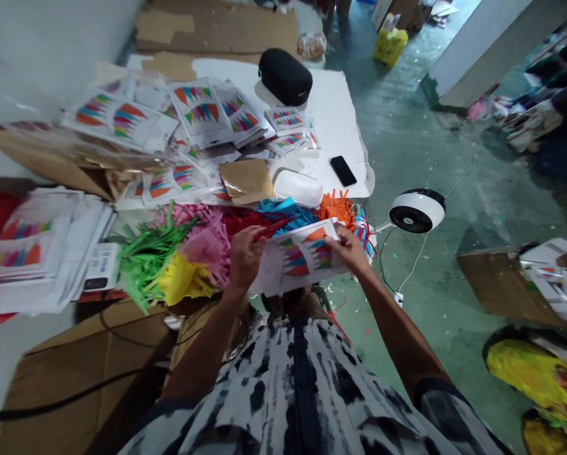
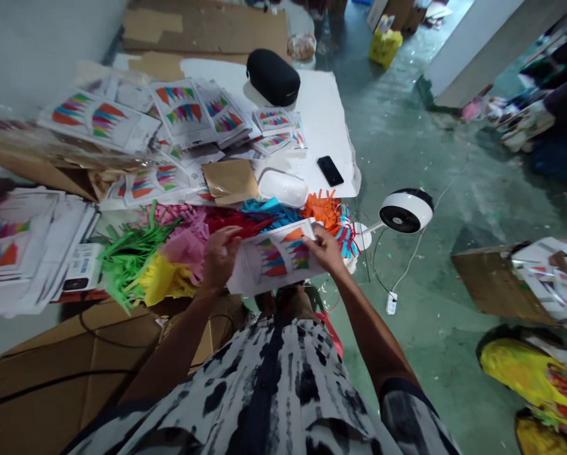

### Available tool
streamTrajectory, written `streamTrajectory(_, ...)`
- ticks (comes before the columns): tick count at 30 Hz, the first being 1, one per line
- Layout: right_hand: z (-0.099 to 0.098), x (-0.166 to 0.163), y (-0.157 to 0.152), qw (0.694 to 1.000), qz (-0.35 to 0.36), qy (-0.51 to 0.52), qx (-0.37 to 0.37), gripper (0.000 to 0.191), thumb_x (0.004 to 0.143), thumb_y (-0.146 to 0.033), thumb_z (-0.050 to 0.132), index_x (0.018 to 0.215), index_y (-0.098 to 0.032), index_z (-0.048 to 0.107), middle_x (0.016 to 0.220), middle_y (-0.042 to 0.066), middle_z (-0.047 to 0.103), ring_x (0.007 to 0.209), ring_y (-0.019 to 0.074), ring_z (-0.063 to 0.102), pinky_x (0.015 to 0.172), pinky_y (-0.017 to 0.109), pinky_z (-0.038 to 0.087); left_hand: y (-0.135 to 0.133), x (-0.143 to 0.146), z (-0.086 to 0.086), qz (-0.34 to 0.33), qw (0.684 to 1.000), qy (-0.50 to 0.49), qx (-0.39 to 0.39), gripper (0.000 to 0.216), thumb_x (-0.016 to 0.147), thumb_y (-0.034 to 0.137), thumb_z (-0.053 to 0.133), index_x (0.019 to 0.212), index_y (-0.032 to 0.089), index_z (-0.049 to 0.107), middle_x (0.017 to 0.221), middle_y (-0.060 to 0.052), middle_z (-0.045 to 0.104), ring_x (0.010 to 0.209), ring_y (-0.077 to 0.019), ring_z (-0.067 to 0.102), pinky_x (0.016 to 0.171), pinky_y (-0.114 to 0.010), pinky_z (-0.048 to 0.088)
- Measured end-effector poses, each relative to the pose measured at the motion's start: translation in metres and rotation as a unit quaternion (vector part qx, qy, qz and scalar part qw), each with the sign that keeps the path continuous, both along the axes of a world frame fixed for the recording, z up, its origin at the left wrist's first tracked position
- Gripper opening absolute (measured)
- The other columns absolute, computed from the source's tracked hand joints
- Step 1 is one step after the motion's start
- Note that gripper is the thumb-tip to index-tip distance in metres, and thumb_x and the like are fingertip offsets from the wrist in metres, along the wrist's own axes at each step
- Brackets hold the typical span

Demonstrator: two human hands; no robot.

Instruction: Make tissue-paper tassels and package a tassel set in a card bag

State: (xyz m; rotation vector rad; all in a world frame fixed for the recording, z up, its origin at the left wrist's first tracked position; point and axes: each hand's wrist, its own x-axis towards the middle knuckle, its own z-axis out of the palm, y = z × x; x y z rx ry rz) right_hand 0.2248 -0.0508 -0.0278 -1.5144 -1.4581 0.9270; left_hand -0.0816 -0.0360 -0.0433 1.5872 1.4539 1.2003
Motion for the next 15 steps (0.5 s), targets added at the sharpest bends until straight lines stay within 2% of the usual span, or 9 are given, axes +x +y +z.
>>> streamTrajectory(2, 0.011, 0.016, -0.002, 0.994, -0.082, 0.065, 0.030, 0.038, 0.087, -0.054, 0.073, 0.079, -0.022, 0.056, 0.075, -0.004, 0.053, 0.067, 0.0130, 0.043, 0.066, 0.026, 0.039, -0.001, -0.019, 0.016, 0.114, 0.992, 0.007, 0.044, 0.034, 0.094, 0.050, 0.068, 0.113, 0.022, 0.075, 0.121, -0.010, 0.071, 0.121, -0.0263, 0.061, 0.115, -0.043, 0.041)
streamTrajectory(4, 0.021, 0.028, -0.006, 0.981, -0.150, 0.104, 0.071, 0.035, 0.086, -0.051, 0.076, 0.082, -0.021, 0.059, 0.079, -0.003, 0.057, 0.071, 0.0136, 0.047, 0.071, 0.027, 0.043, -0.003, -0.027, 0.024, 0.152, 0.986, -0.064, 0.004, 0.044, 0.092, 0.058, 0.068, 0.114, 0.021, 0.073, 0.112, -0.009, 0.071, 0.107, -0.0230, 0.065, 0.101, -0.038, 0.050)
streamTrajectory(6, 0.030, 0.033, -0.012, 0.968, -0.195, 0.119, 0.106, 0.035, 0.084, -0.048, 0.079, 0.079, -0.021, 0.056, 0.078, -0.003, 0.057, 0.071, 0.0135, 0.048, 0.071, 0.027, 0.044, -0.004, -0.022, 0.027, 0.112, 0.975, -0.176, -0.080, 0.054, 0.088, 0.067, 0.067, 0.111, 0.019, 0.072, 0.102, -0.008, 0.072, 0.092, -0.0198, 0.068, 0.089, -0.034, 0.054)
streamTrajectory(8, 0.037, 0.033, -0.018, 0.960, -0.223, 0.111, 0.127, 0.040, 0.083, -0.047, 0.080, 0.072, -0.022, 0.051, 0.074, -0.004, 0.053, 0.068, 0.0124, 0.046, 0.066, 0.025, 0.043, -0.003, -0.009, 0.030, 0.044, 0.956, -0.255, -0.137, 0.057, 0.085, 0.069, 0.069, 0.109, 0.018, 0.072, 0.098, -0.008, 0.073, 0.088, -0.0181, 0.068, 0.086, -0.032, 0.055)
streamTrajectory(10, 0.042, 0.033, -0.023, 0.955, -0.240, 0.108, 0.136, 0.043, 0.084, -0.047, 0.080, 0.070, -0.022, 0.048, 0.070, -0.005, 0.050, 0.065, 0.0117, 0.044, 0.063, 0.024, 0.042, 0.000, 0.005, 0.035, 0.018, 0.954, -0.271, -0.129, 0.053, 0.081, 0.062, 0.077, 0.111, 0.018, 0.072, 0.100, -0.006, 0.072, 0.090, -0.0165, 0.068, 0.086, -0.029, 0.054)
streamTrajectory(13, 0.044, 0.035, -0.031, 0.947, -0.246, 0.149, 0.143, 0.036, 0.084, -0.048, 0.079, 0.077, -0.022, 0.055, 0.073, -0.005, 0.055, 0.065, 0.0120, 0.049, 0.064, 0.024, 0.045, 0.007, 0.020, 0.049, 0.070, 0.959, -0.266, -0.073, 0.056, 0.070, 0.048, 0.090, 0.114, 0.020, 0.069, 0.096, -0.001, 0.067, 0.085, -0.0122, 0.063, 0.079, -0.023, 0.052)
streamTrajectory(15, 0.045, 0.038, -0.036, 0.941, -0.247, 0.174, 0.151, 0.030, 0.085, -0.047, 0.078, 0.087, -0.022, 0.062, 0.080, -0.003, 0.062, 0.069, 0.0131, 0.056, 0.067, 0.025, 0.048, 0.011, 0.027, 0.060, 0.068, 0.951, -0.291, -0.077, 0.052, 0.065, 0.045, 0.093, 0.104, 0.019, 0.069, 0.088, 0.002, 0.064, 0.078, -0.0104, 0.060, 0.073, -0.021, 0.050)
